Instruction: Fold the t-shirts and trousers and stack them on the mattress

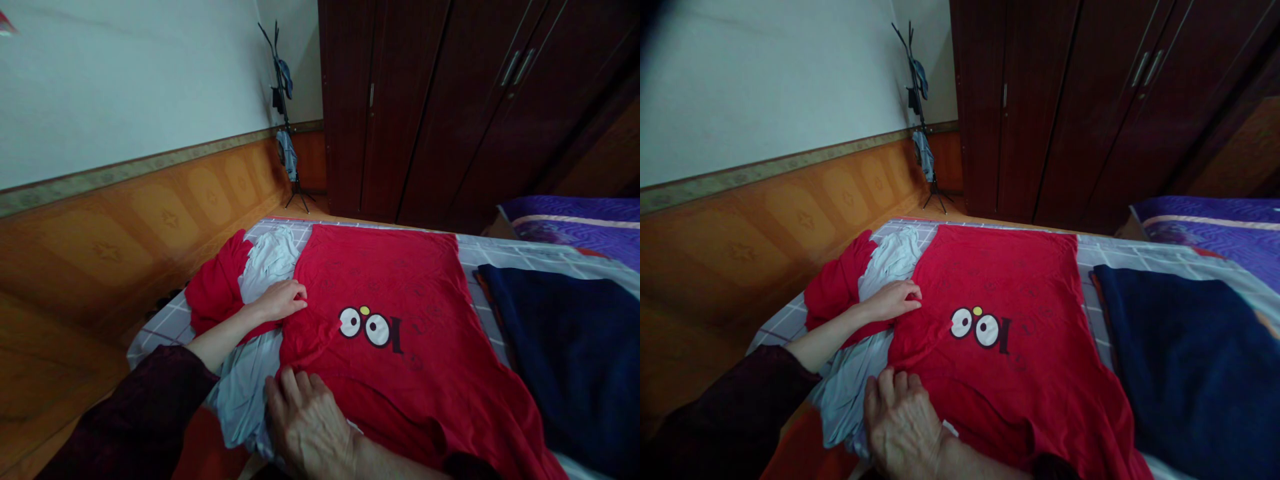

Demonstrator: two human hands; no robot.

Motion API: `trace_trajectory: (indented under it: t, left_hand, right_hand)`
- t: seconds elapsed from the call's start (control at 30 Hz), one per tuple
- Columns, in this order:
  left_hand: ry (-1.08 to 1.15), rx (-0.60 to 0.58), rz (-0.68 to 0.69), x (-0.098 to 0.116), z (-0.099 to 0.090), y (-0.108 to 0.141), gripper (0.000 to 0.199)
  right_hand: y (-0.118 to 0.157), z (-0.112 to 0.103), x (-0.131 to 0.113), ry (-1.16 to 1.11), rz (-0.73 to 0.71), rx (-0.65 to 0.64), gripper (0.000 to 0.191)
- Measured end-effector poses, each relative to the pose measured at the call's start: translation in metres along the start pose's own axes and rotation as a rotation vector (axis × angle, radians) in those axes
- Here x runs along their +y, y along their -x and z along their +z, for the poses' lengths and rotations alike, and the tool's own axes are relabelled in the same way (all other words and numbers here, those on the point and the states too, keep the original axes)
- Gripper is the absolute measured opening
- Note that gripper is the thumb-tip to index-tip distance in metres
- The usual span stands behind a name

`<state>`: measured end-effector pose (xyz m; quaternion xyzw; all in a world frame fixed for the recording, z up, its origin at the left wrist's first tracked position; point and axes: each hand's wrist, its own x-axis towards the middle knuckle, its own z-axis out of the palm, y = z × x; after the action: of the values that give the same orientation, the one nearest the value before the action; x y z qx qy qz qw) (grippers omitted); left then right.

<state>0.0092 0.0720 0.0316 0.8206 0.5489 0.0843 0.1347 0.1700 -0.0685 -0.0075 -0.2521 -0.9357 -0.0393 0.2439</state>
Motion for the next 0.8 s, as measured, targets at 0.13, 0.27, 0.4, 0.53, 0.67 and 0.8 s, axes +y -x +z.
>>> trace_trajectory:
  t: [0.13,0.27,0.4,0.53,0.67,0.8]
  left_hand:
    - [-0.010,-0.021,0.121,0.005,-0.010,-0.010,0.011]
    - [-0.054,-0.033,0.170,0.003,-0.008,-0.016,0.011]
    - [-0.104,-0.020,0.120,-0.004,-0.002,-0.016,0.014]
    - [-0.080,-0.050,0.146,-0.002,-0.002,-0.013,0.014]
    - [-0.038,-0.074,0.162,0.006,-0.001,-0.013,0.012]
    - [-0.053,-0.036,0.149,0.012,0.004,-0.015,0.014]
  right_hand:
    - [0.001,0.001,0.001,0.016,-0.046,-0.035,0.006]
    - [0.003,0.005,0.001,0.021,-0.070,0.008,0.014]
    - [0.002,0.009,0.002,0.025,-0.065,0.026,0.016]
    - [-0.002,-0.002,0.002,0.018,-0.079,0.033,0.008]
    - [-0.005,-0.021,0.002,0.061,-0.089,-0.086,0.008]
    - [-0.002,-0.019,0.001,-0.002,-0.140,0.066,0.010]
